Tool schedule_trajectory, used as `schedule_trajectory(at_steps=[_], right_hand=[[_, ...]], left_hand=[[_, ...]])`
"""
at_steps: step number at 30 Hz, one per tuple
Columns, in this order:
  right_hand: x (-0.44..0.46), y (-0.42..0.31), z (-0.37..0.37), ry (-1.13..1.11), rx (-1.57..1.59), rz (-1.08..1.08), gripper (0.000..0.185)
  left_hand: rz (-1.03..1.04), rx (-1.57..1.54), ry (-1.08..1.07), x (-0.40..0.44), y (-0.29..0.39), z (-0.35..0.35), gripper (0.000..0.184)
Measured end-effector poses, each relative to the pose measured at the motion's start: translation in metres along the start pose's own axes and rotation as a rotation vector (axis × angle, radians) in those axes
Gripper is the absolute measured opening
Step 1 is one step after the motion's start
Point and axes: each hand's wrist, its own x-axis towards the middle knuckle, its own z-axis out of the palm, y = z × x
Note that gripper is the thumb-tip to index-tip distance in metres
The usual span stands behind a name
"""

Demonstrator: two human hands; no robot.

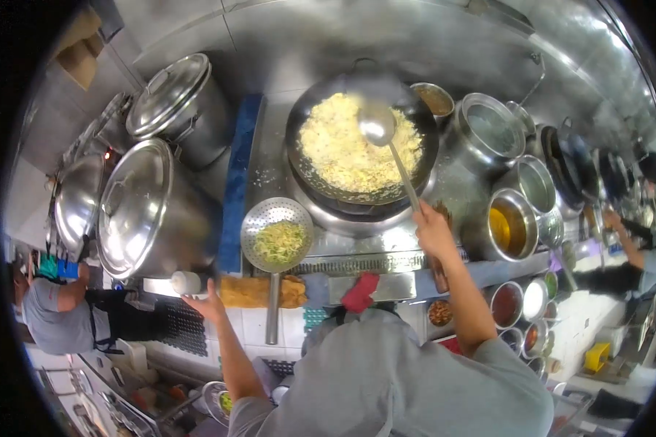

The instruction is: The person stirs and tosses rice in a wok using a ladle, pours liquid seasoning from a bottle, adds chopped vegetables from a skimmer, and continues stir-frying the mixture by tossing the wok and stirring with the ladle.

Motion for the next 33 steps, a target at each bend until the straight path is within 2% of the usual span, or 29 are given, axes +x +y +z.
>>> schedule_trajectory(at_steps=[2,3,4,6,7,10,11,12,14,15,17,20,22,24,26,28,30,31,33], right_hand=[[0.004,-0.063,-0.022,-0.247,0.707,0.672,0.047],[0.008,-0.046,-0.010,-0.252,0.846,0.762,0.046],[0.002,-0.031,0.010,-0.196,0.580,0.611,0.045],[-0.006,-0.035,0.049,-0.107,0.040,0.306,0.045],[-0.014,-0.018,0.067,0.064,-0.182,0.028,0.046],[-0.054,-0.047,0.063,0.036,-0.249,0.233,0.046],[-0.059,-0.043,0.069,0.044,-0.293,0.237,0.046],[-0.069,-0.030,0.076,0.049,-0.337,0.255,0.047],[-0.076,-0.004,0.082,0.001,-0.385,0.259,0.046],[-0.072,-0.007,0.079,-0.005,-0.351,0.282,0.046],[-0.073,-0.022,0.067,-0.012,-0.357,0.335,0.045],[-0.091,-0.044,0.043,0.066,-0.202,0.307,0.046],[-0.101,-0.063,0.025,0.144,-0.115,0.296,0.044],[-0.105,-0.071,0.009,0.220,-0.052,0.285,0.043],[-0.112,-0.067,-0.003,0.254,-0.007,0.269,0.043],[-0.121,-0.057,-0.014,0.293,0.019,0.205,0.044],[-0.133,-0.048,-0.027,0.312,-0.003,0.130,0.048],[-0.135,-0.044,-0.034,0.319,-0.026,0.081,0.050],[-0.143,-0.049,-0.052,0.247,0.019,0.252,0.051]], left_hand=[[-0.027,-0.038,0.037,0.016,-0.018,0.008,0.101],[-0.085,-0.130,0.069,0.022,-0.016,0.015,0.096],[-0.151,-0.209,0.091,0.022,-0.019,0.017,0.091],[-0.100,-0.177,0.035,0.027,-0.037,0.015,0.082],[-0.076,-0.185,0.027,0.035,-0.035,0.028,0.077],[-0.035,-0.225,0.080,0.038,-0.043,0.035,0.070],[-0.129,-0.041,0.081,0.035,-0.025,0.027,0.071],[-0.190,-0.067,0.085,0.039,-0.042,0.033,0.071],[-0.097,-0.007,0.042,0.036,-0.036,0.027,0.071],[-0.025,-0.131,0.023,0.033,-0.021,0.026,0.071],[0.200,-0.297,-0.063,0.016,0.049,0.000,0.072],[0.634,-0.133,-0.238,0.030,0.135,-0.003,0.074],[0.539,0.213,-0.555,0.033,0.229,-0.005,0.070],[0.958,0.408,-0.551,0.046,0.283,0.026,0.063],[1.176,0.856,-0.561,0.042,0.349,0.050,0.060],[1.317,1.136,-0.589,0.040,0.399,0.098,0.052],[1.463,1.259,-0.512,0.021,0.450,0.123,0.037],[1.460,1.197,-0.463,0.010,0.471,0.137,0.031],[1.485,1.071,-0.386,-0.018,0.498,0.137,0.025]])
